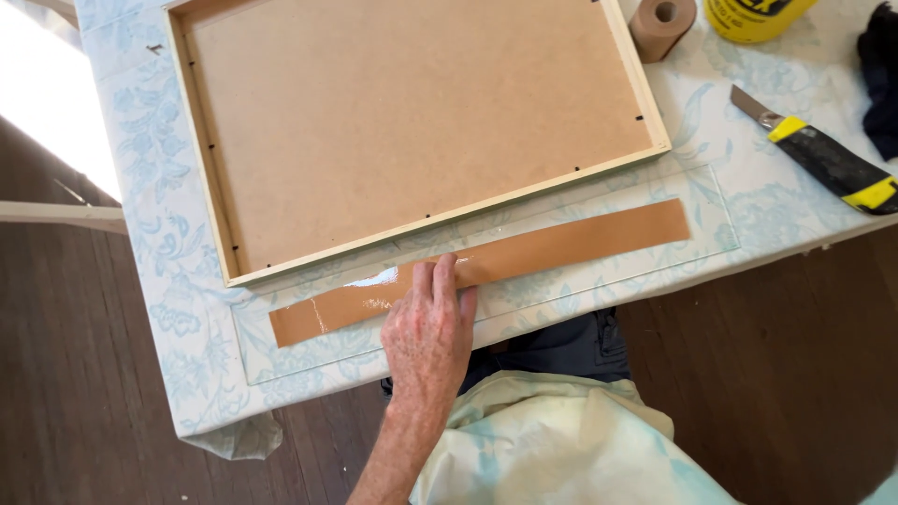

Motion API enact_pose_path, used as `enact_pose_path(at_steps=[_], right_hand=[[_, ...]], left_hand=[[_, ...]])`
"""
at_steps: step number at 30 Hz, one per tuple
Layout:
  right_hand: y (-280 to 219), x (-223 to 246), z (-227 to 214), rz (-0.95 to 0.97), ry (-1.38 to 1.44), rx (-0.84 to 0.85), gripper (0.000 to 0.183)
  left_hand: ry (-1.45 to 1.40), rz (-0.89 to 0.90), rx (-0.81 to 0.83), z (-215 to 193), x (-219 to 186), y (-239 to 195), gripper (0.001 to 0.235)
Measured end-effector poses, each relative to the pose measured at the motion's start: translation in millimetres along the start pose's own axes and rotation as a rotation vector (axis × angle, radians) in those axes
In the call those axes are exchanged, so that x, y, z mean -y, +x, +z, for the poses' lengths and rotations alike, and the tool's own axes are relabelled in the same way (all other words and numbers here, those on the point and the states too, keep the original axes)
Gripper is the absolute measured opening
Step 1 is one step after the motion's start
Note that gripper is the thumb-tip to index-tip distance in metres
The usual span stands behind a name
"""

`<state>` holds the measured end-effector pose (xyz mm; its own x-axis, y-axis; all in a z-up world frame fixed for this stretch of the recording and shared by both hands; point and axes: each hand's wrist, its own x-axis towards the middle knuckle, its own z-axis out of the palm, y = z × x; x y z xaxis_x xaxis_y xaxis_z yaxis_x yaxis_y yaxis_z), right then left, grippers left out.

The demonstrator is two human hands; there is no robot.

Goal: Applying adhesive paper tape to the back of a wooden picture frame using a utility knife and foam brush to seal it.

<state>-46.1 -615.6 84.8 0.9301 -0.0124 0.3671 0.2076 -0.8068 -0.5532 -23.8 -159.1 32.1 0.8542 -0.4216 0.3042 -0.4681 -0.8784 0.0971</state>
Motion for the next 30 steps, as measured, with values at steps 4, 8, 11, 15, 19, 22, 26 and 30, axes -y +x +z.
enact_pose_path(at_steps=[4, 8, 11, 15, 19, 22, 26, 30], right_hand=[[-2, 56, 69, -0.004, 0.010, -0.001, 0.045], [-31, 145, 150, -0.358, -0.468, 0.098, 0.077], [-36, 149, 168, -0.263, -0.380, 0.037, 0.055], [-52, 100, 168, -0.217, -0.367, -0.031, 0.055], [-60, 63, 127, -0.140, -0.393, 0.000, 0.064], [-63, 43, 105, -0.104, -0.350, 0.025, 0.060], [-56, 32, 93, -0.123, -0.212, 0.029, 0.049], [-51, 21, 88, -0.118, -0.119, 0.077, 0.047]], left_hand=[[-0.066, -0.015, 0.025, 1, 3, 4, 0.037], [-0.063, -0.009, -0.025, 3, 3, 5, 0.036], [-0.088, -0.018, -0.015, 0, 3, 6, 0.035], [-0.118, -0.043, -0.007, 2, 4, 5, 0.050], [-0.087, -0.070, 0.038, 5, 4, 5, 0.045], [-0.079, -0.083, 0.076, 6, 4, 6, 0.037], [-0.086, -0.092, 0.070, 4, 5, 6, 0.035], [-0.105, -0.110, 0.081, 4, 3, 6, 0.036]])
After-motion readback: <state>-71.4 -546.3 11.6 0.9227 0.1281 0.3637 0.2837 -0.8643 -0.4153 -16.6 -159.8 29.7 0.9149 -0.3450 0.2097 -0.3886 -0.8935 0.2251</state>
